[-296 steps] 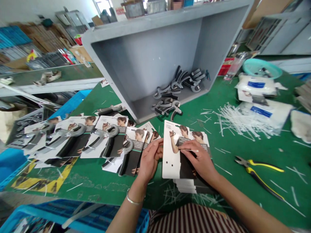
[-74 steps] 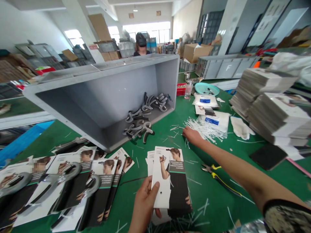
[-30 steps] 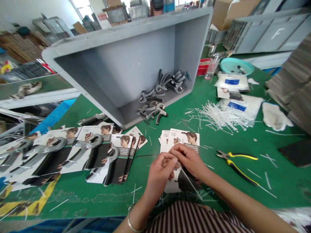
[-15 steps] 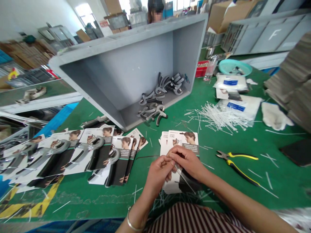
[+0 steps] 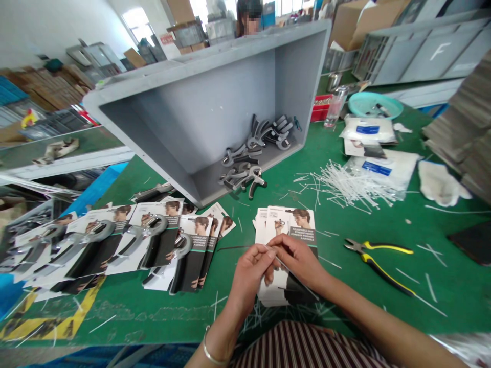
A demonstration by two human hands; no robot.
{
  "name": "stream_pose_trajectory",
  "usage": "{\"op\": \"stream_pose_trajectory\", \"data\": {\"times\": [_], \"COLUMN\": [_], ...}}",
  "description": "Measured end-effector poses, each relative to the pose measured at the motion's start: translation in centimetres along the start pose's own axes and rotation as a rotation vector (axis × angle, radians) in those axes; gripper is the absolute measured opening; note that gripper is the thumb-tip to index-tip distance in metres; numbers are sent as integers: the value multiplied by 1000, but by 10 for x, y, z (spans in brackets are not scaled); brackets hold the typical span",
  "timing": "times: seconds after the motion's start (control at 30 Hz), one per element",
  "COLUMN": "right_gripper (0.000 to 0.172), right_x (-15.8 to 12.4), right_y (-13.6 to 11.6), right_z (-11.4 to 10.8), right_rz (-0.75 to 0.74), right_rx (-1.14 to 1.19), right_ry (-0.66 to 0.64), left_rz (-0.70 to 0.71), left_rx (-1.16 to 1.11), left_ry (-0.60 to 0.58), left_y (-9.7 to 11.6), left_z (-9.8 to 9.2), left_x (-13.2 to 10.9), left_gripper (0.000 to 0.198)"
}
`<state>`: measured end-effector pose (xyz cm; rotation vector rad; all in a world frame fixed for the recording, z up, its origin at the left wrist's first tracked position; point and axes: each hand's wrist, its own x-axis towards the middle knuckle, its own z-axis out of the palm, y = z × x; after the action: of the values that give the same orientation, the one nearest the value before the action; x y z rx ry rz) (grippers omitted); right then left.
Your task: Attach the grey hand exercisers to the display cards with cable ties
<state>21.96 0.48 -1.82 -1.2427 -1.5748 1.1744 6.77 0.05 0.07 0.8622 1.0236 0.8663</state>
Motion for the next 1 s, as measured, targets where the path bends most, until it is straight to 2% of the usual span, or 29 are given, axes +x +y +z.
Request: {"op": "stream_pose_trajectory", "data": {"times": [1.0], "right_gripper": [15], "right_x": [-3], "right_y": [-1], "right_z": [-1], "right_rz": [-59], "right_rx": [-75], "right_ry": [16], "left_rz": [24], "left_rx": [23], "left_ry": [17], "left_y": [-7], "left_z": [4], "left_x": [-1], "left_gripper": [30]}}
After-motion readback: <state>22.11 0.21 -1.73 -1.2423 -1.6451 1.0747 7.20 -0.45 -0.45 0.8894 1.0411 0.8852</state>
